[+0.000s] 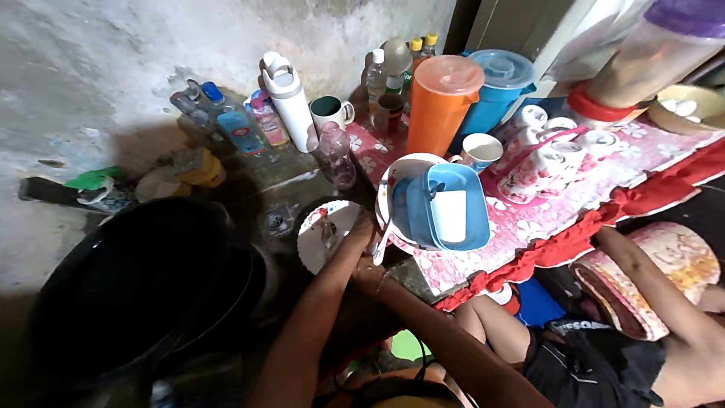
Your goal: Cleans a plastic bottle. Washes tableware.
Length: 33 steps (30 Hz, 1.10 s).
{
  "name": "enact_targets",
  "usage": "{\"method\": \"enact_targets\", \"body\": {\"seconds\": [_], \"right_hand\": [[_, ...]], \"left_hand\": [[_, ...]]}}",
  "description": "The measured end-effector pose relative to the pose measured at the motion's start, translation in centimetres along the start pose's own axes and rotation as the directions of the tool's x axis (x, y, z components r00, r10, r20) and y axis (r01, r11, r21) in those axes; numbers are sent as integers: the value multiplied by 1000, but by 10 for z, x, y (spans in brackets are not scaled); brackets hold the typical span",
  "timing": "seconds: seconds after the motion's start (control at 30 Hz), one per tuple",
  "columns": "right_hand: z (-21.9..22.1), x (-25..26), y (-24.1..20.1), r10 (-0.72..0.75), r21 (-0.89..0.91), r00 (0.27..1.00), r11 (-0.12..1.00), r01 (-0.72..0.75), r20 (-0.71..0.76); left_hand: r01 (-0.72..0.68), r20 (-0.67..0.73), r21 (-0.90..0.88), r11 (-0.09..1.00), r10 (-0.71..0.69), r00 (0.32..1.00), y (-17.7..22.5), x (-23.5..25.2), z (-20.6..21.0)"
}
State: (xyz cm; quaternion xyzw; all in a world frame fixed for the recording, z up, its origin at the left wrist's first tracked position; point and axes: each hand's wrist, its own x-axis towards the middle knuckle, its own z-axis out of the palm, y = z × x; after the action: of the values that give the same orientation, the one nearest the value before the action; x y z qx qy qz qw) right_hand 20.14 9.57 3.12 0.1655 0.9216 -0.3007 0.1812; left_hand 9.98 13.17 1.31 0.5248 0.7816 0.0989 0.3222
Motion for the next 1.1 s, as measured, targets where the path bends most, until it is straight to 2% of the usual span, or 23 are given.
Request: {"method": "enact_targets", "body": {"seconds": [0.17,0.3,0.4,0.47,0.53,0.6,0.63,0.77,0.83,0.9,0.93,1.0,1.1], "right_hand": [[7,6,6,-3,-3,1000,1000,3,-18],[9,10,8,-3,-22,1000,1000,3,0],[6,11,6,-18,-26,1000,1000,18,16],[4,10,5,-27,-27,1000,999,27,10],[1,7,3,-35,-12,999,999,35,22],[-1,6,2,-44,-1,999,999,44,21],[-3,5,1,-41,4,999,999,41,30],[-7,5,-2,-27,7,999,1000,27,33],[-8,5,-3,-21,3,999,1000,21,40],[-8,6,-4,-9,-13,999,1000,10,50],[-7,6,-4,-9,-21,999,1000,10,49],[-5,6,-2,-18,-29,999,999,20,37],[-3,7,1,-18,-20,1000,1000,19,19]], "left_hand": [[-125,-33,56,991,127,991,-11,11,5],[-138,25,87,987,136,990,-5,-1,-9],[-142,-2,102,985,143,990,-10,-3,-9],[-63,-72,-12,998,62,995,-13,-4,-10],[-3,-188,-265,964,-49,981,-19,-5,-13],[-43,-373,-427,903,-132,918,-33,-2,-12],[-21,-398,-438,899,-173,901,-40,-4,-15],[224,-199,-202,953,-264,944,-51,-29,-45],[254,-106,-107,961,-266,958,-56,-35,-54],[226,-50,-81,971,-230,972,-67,-33,-60],[210,-70,-121,970,-219,973,-71,-31,-63],[155,-226,-297,942,-227,947,-72,-24,-72],[-7,-494,-550,835,-319,809,-68,0,-89]]}}
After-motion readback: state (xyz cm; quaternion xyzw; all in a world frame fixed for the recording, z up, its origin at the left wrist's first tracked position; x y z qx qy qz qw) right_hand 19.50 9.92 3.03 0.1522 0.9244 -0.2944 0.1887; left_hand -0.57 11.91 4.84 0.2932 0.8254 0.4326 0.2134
